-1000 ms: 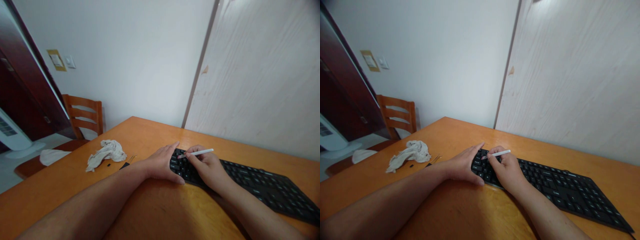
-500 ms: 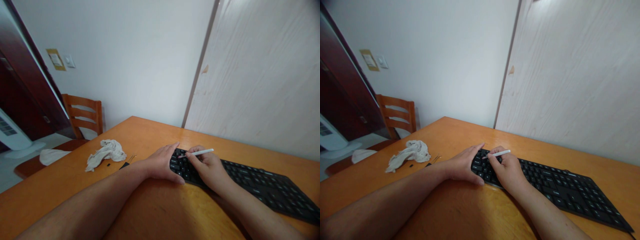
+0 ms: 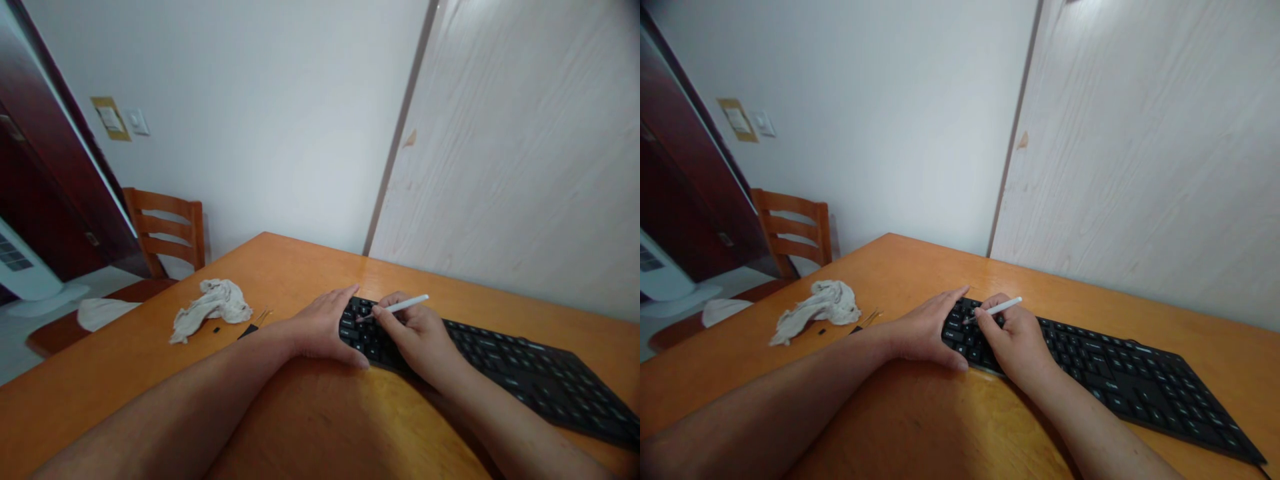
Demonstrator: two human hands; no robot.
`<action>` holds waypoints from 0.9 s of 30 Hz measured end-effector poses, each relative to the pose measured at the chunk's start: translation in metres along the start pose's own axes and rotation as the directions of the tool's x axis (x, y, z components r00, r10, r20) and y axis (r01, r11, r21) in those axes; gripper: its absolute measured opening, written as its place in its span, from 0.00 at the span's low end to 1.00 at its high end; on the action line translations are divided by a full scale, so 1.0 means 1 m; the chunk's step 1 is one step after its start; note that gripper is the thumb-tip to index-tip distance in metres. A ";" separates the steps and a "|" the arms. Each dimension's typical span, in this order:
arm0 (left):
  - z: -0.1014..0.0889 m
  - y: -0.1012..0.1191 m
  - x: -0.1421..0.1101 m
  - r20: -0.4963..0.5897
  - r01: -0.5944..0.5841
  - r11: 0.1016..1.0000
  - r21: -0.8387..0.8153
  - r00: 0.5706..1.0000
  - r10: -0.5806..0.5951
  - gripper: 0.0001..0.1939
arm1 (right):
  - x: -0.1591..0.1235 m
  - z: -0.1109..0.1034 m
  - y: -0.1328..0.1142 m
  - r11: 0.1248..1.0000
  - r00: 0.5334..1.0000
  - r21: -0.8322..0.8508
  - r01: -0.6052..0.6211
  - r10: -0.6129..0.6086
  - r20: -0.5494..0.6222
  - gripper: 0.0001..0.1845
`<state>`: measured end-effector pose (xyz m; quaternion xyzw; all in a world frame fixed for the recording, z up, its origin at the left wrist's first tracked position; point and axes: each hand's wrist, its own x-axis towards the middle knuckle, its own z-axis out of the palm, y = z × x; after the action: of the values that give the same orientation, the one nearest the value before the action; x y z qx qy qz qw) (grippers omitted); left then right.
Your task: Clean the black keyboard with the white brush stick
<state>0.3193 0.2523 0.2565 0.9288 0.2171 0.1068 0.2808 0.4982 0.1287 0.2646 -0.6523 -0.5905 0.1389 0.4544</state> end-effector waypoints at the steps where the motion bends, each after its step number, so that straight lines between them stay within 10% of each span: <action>1: 0.000 0.000 0.000 -0.001 -0.002 1.000 -0.001 1.000 0.002 0.73 | 0.000 0.000 0.000 1.000 1.000 0.006 -0.001 0.001 -0.013 0.12; 27: 0.000 0.001 0.001 -0.012 -0.004 0.999 0.035 1.000 0.004 0.70 | 0.003 -0.013 -0.001 0.999 0.999 -0.031 -0.008 0.007 -0.046 0.12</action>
<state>0.3205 0.2518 0.2568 0.9333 0.2188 0.1091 0.2629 0.5077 0.1264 0.2731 -0.6646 -0.5796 0.1165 0.4569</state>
